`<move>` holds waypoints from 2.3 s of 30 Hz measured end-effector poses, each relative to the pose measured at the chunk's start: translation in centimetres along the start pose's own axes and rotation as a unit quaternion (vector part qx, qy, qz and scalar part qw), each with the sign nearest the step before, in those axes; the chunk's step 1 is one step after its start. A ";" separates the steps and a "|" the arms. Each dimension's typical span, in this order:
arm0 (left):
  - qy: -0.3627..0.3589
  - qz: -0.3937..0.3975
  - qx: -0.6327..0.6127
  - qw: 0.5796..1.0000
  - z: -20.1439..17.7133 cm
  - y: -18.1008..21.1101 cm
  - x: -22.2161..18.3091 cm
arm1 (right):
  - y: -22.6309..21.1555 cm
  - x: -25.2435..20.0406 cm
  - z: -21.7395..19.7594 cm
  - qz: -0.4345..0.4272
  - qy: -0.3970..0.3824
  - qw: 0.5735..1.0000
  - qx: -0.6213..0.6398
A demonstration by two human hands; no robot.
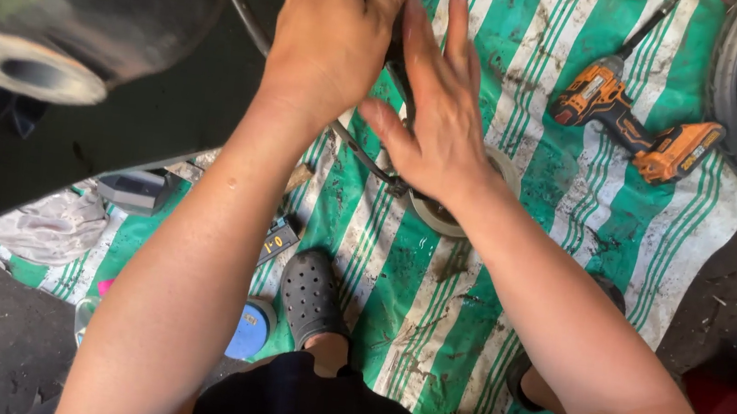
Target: Sanding the lower leg of a motorcycle fork using sandpaper and a liquid lubricant.
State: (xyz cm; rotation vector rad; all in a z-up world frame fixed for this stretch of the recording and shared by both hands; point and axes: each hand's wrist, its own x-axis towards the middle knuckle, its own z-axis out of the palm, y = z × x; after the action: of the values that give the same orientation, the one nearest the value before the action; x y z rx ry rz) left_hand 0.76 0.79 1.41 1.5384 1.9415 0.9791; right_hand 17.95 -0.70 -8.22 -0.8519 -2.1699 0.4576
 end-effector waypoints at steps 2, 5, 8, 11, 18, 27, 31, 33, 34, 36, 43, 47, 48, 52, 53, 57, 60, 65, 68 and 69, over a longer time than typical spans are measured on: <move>0.002 -0.010 0.016 1.000 0.5 -0.3 0.2 | -0.7 -2.0 0.1 0.008 -0.022 1.000 -0.011; 0.001 -0.024 0.031 0.999 0.7 -0.2 0.2 | -0.7 -2.6 0.4 0.029 -0.058 0.997 -0.033; 0.004 -0.007 0.024 1.000 0.4 0.0 -0.2 | 0.6 -0.8 0.9 0.058 -0.050 0.997 -0.027; 0.014 0.011 0.035 0.999 0.6 -0.5 0.1 | -1.4 -1.8 2.0 0.072 -0.023 0.997 -0.026; 0.034 0.017 0.043 0.998 1.0 -1.4 0.1 | -3.3 -4.3 3.6 0.058 -0.131 0.968 -0.204; -0.023 -0.028 -0.017 0.999 -0.8 0.5 -1.2 | 3.9 -8.8 -1.1 -0.060 0.025 0.998 -0.001; -0.014 0.033 0.023 0.999 -2.1 0.6 -4.0 | 7.8 -12.5 -3.0 -0.036 -0.055 0.997 -0.028; 0.073 0.238 0.096 0.964 -4.0 0.7 -6.5 | 9.5 -14.8 -2.4 0.075 -0.268 0.959 -0.061; 0.074 0.237 0.099 0.964 -5.4 0.8 -8.1 | 9.6 -15.9 -2.3 0.073 -0.268 0.959 -0.058; -0.042 0.217 0.077 0.972 -8.0 1.0 -10.8 | 10.1 -17.7 -2.2 0.043 -0.269 0.960 -0.061; -0.197 -0.175 0.108 0.959 3.4 -25.8 -17.4 | 11.7 -23.7 1.4 0.040 -0.279 0.938 -0.203; -0.089 -0.296 0.126 0.943 6.9 -34.7 -14.3 | 10.5 -22.8 1.7 0.072 -0.364 0.907 -0.200; -0.087 -0.338 0.137 0.927 7.7 -36.9 -13.5 | 10.0 -22.9 1.9 0.085 -0.392 0.896 -0.192; -0.110 -0.404 0.203 0.885 9.6 -39.4 -12.2 | 11.8 -26.1 3.9 0.066 -0.343 0.904 -0.246; -0.110 -0.424 0.207 0.875 10.2 -40.9 -11.7 | 11.8 -26.5 4.1 0.056 -0.335 0.909 -0.242; -0.103 -0.460 0.185 0.862 10.0 -38.2 -12.3 | 11.1 -26.9 4.5 0.059 -0.322 0.915 -0.237; -0.136 -0.461 0.191 0.856 10.6 -39.9 -12.4 | 11.3 -26.8 4.3 0.046 -0.316 0.918 -0.237; -0.153 -0.440 0.161 0.870 9.5 -36.6 -12.8 | 10.8 -26.5 4.3 0.035 -0.293 0.925 -0.237; -0.131 -0.431 0.129 0.883 9.7 -37.0 -13.0 | 10.5 -27.0 4.5 0.027 -0.286 0.928 -0.239; -0.119 -0.426 0.123 0.888 10.0 -38.4 -13.0 | 10.6 -27.2 4.7 0.023 -0.285 0.925 -0.251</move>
State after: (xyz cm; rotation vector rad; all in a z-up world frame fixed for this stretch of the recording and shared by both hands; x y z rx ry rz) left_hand -12.52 -13.72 -35.39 0.6856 2.2603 0.1585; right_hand 32.55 -12.36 -31.19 -1.1493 -2.8821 0.1750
